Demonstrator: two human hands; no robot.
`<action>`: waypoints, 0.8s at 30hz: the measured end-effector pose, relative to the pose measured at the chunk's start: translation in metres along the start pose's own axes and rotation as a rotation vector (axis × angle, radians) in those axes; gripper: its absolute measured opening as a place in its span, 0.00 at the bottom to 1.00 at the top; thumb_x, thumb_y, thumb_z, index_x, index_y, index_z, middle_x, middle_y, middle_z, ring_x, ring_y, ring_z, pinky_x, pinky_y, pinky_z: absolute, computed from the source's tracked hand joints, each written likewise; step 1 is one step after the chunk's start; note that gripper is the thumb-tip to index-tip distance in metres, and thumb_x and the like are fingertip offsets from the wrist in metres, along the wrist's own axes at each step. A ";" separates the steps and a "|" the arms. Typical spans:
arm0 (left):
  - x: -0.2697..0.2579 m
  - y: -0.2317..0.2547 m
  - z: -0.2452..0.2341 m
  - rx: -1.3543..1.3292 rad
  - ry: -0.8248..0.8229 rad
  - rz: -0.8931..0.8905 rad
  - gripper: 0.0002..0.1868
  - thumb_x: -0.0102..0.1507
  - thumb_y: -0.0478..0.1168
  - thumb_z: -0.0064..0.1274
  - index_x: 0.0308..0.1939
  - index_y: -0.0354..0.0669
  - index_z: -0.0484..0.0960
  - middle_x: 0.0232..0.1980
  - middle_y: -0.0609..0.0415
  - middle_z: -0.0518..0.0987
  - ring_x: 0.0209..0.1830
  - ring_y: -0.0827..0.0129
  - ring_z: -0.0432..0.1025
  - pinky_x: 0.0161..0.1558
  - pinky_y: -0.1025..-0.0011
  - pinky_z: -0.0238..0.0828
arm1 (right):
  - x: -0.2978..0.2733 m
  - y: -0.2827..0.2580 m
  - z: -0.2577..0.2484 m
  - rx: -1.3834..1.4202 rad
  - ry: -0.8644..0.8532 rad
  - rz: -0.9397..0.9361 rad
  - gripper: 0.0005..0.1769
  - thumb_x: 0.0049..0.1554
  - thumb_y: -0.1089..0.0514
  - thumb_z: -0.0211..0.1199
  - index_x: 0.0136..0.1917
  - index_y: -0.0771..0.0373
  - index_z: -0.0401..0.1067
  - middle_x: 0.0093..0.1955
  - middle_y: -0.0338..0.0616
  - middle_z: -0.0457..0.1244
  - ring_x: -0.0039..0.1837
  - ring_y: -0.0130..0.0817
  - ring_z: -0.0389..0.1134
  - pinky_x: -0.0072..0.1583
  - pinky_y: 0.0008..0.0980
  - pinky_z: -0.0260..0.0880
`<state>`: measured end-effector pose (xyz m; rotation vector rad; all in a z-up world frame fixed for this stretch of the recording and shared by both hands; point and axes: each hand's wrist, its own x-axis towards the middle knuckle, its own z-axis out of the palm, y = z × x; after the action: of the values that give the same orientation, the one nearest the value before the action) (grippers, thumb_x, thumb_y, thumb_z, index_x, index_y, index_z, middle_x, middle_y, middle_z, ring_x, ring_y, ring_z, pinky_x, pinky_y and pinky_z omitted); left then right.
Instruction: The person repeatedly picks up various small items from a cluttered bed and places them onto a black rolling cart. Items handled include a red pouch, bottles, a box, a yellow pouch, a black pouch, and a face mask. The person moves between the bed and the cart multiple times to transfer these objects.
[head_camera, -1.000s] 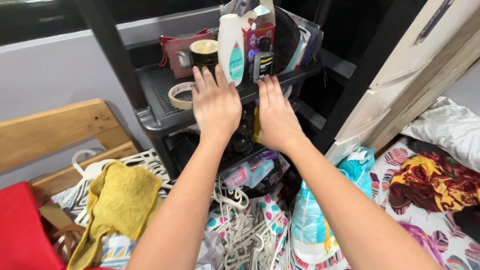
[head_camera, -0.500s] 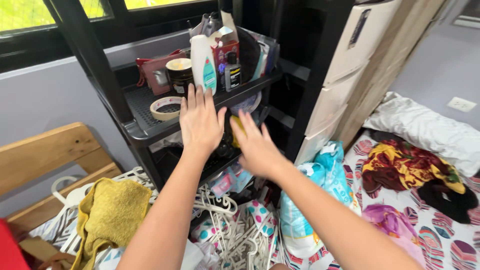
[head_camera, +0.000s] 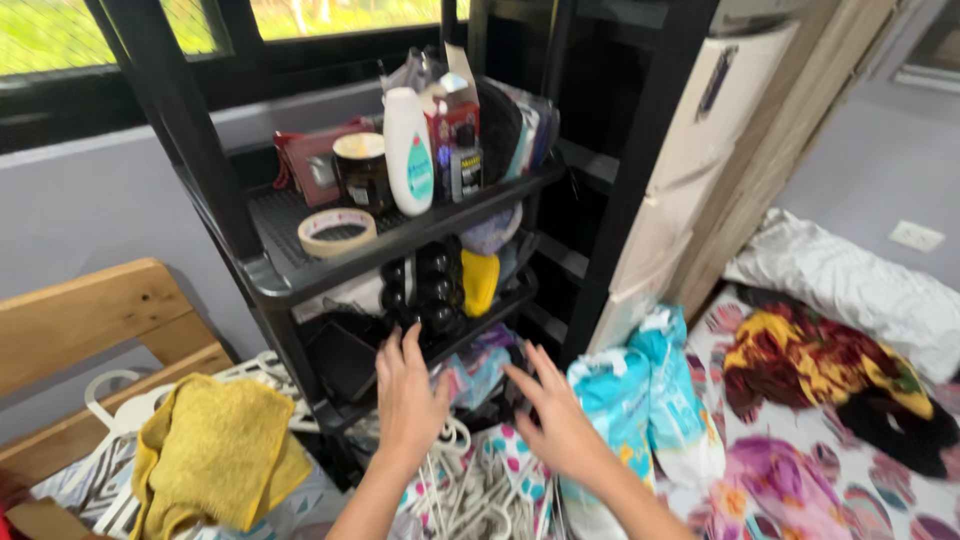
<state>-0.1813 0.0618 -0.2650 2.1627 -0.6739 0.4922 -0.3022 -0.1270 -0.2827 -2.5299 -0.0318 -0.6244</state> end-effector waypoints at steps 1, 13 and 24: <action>0.008 -0.004 0.010 0.027 -0.010 -0.021 0.44 0.54 0.42 0.64 0.70 0.36 0.61 0.72 0.33 0.59 0.73 0.36 0.54 0.71 0.51 0.52 | -0.003 0.008 0.004 0.025 0.014 0.014 0.37 0.48 0.66 0.63 0.72 0.58 0.65 0.82 0.60 0.44 0.83 0.58 0.42 0.76 0.45 0.48; 0.085 -0.054 0.083 0.160 -0.033 -0.363 0.50 0.42 0.54 0.77 0.62 0.45 0.70 0.73 0.27 0.52 0.70 0.27 0.53 0.67 0.45 0.61 | -0.019 0.081 0.037 0.201 -0.012 0.232 0.40 0.48 0.68 0.65 0.73 0.49 0.67 0.81 0.51 0.47 0.82 0.51 0.44 0.75 0.42 0.50; 0.031 0.021 0.018 -0.080 -0.051 -0.264 0.47 0.37 0.41 0.77 0.60 0.43 0.73 0.73 0.29 0.49 0.70 0.30 0.52 0.66 0.47 0.60 | -0.034 0.059 -0.003 0.287 0.190 0.308 0.29 0.54 0.59 0.66 0.69 0.53 0.70 0.79 0.48 0.54 0.77 0.48 0.58 0.71 0.39 0.60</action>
<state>-0.1676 0.0270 -0.2470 2.1531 -0.4183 0.2661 -0.3248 -0.1757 -0.3244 -2.1330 0.3087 -0.6770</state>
